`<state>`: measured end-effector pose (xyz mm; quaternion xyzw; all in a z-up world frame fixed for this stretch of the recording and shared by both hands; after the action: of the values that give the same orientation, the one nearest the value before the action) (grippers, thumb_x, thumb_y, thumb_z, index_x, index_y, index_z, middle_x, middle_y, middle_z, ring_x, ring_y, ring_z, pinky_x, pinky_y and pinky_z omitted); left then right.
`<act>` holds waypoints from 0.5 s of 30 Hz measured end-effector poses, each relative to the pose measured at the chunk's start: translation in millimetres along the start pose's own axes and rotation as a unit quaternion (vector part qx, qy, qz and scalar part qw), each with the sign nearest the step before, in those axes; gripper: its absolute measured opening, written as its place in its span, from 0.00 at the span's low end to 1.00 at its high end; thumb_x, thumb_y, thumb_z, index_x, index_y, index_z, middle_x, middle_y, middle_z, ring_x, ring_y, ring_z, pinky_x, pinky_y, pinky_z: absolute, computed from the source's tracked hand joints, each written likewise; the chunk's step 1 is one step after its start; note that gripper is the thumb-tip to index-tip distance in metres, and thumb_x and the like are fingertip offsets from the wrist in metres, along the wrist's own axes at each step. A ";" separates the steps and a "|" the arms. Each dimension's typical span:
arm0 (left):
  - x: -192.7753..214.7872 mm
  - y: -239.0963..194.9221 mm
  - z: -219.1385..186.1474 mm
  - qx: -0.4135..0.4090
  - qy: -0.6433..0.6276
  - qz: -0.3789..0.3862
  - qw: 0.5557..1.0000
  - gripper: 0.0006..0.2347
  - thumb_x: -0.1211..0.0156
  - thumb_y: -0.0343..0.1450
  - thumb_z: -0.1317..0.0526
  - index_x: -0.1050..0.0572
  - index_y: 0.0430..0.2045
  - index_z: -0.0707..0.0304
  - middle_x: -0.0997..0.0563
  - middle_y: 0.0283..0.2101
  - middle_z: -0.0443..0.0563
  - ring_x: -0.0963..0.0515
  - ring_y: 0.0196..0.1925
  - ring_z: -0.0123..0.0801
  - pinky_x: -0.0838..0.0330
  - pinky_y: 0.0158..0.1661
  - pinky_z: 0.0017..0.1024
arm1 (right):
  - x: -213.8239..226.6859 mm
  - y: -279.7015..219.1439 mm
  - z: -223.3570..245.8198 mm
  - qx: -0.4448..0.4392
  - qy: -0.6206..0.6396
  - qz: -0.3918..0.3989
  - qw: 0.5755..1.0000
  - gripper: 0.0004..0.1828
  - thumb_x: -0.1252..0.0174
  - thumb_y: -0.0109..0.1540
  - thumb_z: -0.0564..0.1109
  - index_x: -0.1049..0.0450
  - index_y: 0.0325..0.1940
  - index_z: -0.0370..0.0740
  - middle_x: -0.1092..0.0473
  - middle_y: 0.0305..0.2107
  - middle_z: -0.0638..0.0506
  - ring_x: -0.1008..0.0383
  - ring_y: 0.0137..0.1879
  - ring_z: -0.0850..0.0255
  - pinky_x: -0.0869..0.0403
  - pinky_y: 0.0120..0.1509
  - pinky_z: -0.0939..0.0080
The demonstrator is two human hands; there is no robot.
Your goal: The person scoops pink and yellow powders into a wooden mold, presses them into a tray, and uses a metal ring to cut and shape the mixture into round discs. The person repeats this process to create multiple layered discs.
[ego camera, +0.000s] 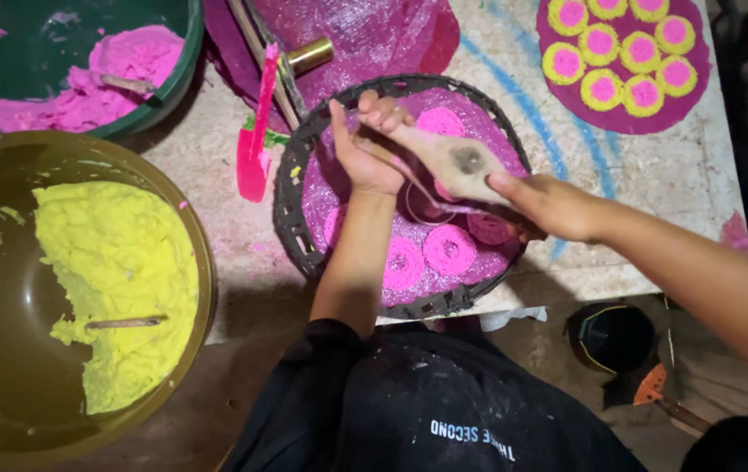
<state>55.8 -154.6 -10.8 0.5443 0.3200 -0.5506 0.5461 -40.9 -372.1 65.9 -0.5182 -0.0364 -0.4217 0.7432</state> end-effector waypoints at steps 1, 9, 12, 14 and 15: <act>1.3 0.3 -5.3 0.000 0.002 0.012 1.000 0.19 0.54 0.78 0.40 0.33 0.34 0.56 0.32 0.32 0.43 0.30 0.37 0.30 0.30 0.53 0.35 | -1.6 2.4 4.7 0.009 -0.022 -0.014 1.000 0.46 0.66 0.61 0.79 0.21 0.30 0.37 0.24 0.22 0.45 0.25 0.30 0.55 0.27 0.38 0.54; 32.1 -12.5 0.5 -0.040 0.041 -0.077 0.995 0.14 0.51 0.76 0.45 0.34 0.28 0.53 0.33 0.27 0.39 0.32 0.32 0.28 0.31 0.45 0.34 | -4.6 1.1 4.7 -0.023 -0.041 -0.008 0.999 0.49 0.65 0.62 0.79 0.21 0.36 0.31 0.24 0.23 0.41 0.21 0.30 0.52 0.23 0.39 0.50; 40.5 -1.8 10.4 -0.038 0.018 -0.082 0.996 0.12 0.51 0.75 0.49 0.34 0.27 0.52 0.34 0.26 0.39 0.33 0.31 0.27 0.32 0.43 0.33 | 5.3 -3.2 6.6 -0.011 -0.075 -0.056 0.996 0.46 0.63 0.62 0.78 0.21 0.39 0.32 0.24 0.24 0.39 0.20 0.33 0.50 0.24 0.43 0.49; 38.5 9.3 11.2 -0.021 0.007 -0.047 0.999 0.12 0.52 0.75 0.48 0.35 0.27 0.52 0.34 0.26 0.39 0.33 0.31 0.27 0.33 0.43 0.32 | 7.8 -4.2 11.4 0.029 -0.086 -0.100 0.991 0.44 0.61 0.63 0.76 0.22 0.42 0.32 0.24 0.25 0.39 0.21 0.36 0.49 0.26 0.45 0.48; 36.4 15.1 9.9 -0.012 0.001 -0.030 0.999 0.12 0.52 0.75 0.48 0.35 0.27 0.53 0.35 0.25 0.39 0.33 0.31 0.27 0.33 0.43 0.31 | 7.8 -3.9 14.8 0.057 -0.081 -0.124 0.987 0.43 0.59 0.63 0.76 0.23 0.45 0.32 0.24 0.26 0.39 0.22 0.37 0.48 0.27 0.46 0.48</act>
<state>74.5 -176.1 -39.6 0.5285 0.3434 -0.5619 0.5358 -32.8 -365.2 79.4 -0.4986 -0.1848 -0.4645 0.7081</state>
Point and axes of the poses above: each hand's wrist, its own y-axis towards the middle knuckle, its own x-axis out of the back of the hand, z = x × y, the point moved 5 cm from there along y, towards the middle knuckle
